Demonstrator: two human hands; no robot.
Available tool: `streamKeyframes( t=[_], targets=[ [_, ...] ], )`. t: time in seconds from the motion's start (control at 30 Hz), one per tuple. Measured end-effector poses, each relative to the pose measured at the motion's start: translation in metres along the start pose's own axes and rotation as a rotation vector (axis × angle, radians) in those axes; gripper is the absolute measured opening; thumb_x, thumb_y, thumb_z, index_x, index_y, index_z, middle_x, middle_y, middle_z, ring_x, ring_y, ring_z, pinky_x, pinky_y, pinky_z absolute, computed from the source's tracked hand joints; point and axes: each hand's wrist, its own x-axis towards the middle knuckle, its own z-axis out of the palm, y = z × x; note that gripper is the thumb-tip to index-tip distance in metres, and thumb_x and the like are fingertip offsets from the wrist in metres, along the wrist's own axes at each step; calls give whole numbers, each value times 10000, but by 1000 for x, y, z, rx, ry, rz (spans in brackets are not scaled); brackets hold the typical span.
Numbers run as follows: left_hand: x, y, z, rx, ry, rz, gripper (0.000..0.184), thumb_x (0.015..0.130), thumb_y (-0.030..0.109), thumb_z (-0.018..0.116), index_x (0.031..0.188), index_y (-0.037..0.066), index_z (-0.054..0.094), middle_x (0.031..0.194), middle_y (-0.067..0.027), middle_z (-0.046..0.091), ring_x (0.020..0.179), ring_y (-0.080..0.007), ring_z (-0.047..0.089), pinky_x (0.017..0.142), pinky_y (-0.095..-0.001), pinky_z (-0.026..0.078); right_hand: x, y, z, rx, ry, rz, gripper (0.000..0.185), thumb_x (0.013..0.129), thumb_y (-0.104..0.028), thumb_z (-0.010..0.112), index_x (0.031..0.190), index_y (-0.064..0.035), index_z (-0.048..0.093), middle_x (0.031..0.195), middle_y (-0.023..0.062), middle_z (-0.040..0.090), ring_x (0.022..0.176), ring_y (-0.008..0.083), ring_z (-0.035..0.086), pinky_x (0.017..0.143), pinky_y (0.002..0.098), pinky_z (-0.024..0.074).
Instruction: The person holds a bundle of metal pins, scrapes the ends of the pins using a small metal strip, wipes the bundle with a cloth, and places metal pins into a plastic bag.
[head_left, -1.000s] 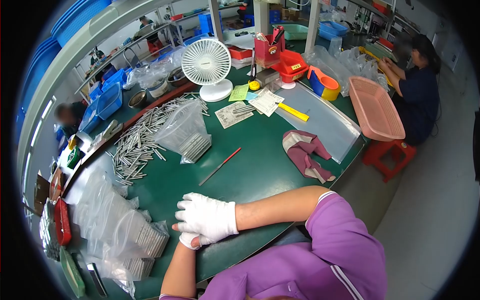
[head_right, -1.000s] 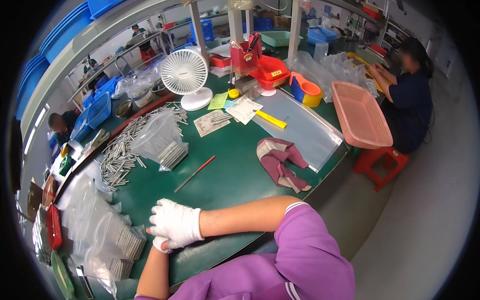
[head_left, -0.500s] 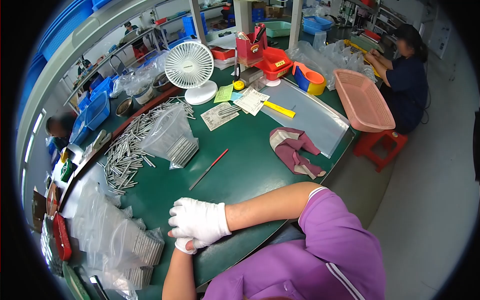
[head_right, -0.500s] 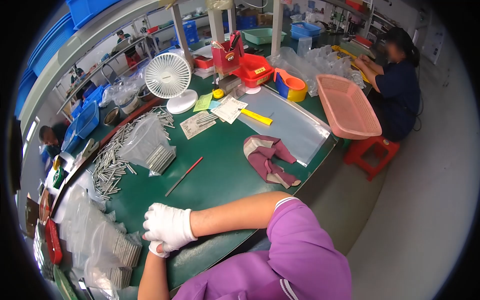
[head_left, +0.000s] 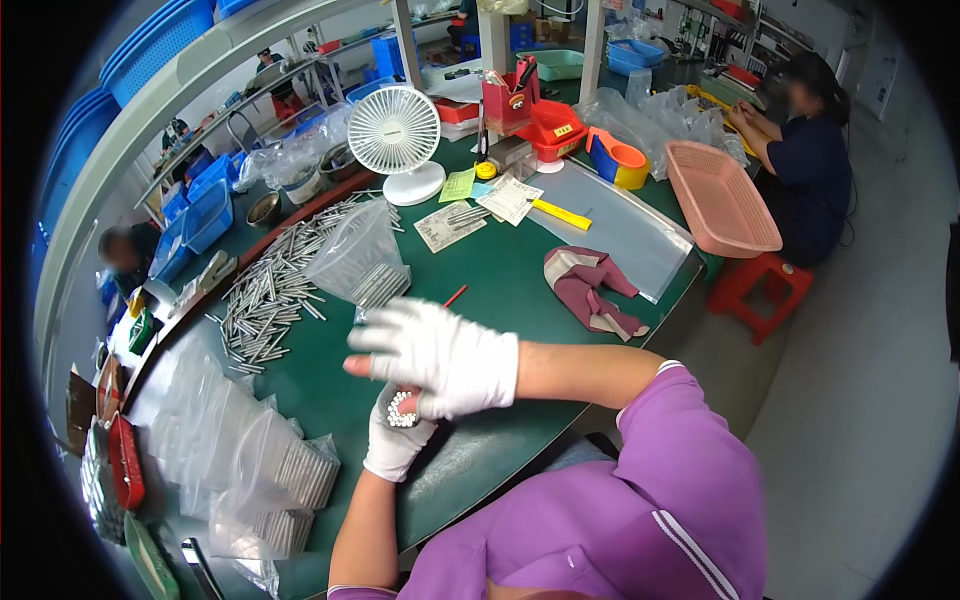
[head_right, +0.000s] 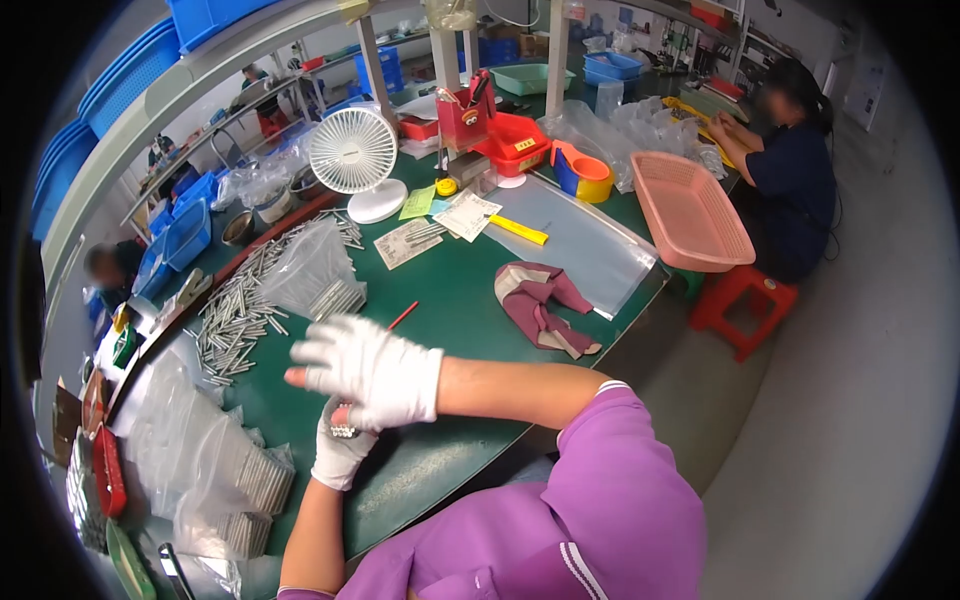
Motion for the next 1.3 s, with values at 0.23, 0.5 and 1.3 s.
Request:
streamKeyframes(
  t=[0.23, 0.5, 1.3],
  targets=[
    [11, -1, -4, -108, 27, 169, 236, 818, -51, 640, 975, 53, 498, 860, -70, 603, 897, -173, 610, 814, -278, 475, -123, 44, -49, -583, 28, 840, 624, 740, -354, 700, 1277, -86, 529, 1242, 163, 510, 1091, 347, 513, 942, 431, 425],
    [15, 23, -30, -635, 349, 159, 275, 823, 68, 713, 1013, 115, 519, 940, -37, 611, 1004, -233, 607, 1022, -449, 428, -190, 65, -24, -438, 254, 946, 321, 820, -213, 658, 1132, -136, 644, 973, 151, 586, 871, 336, 592, 783, 409, 491],
    [10, 54, -44, -586, 214, 342, 312, 833, 102, 700, 1054, 126, 480, 949, -18, 549, 1074, -201, 536, 1092, -420, 350, -1, -21, 109, 22, -129, 318, 231, 762, -146, 635, 990, -107, 617, 1048, 100, 556, 836, 307, 598, 709, 402, 529]
  ],
)
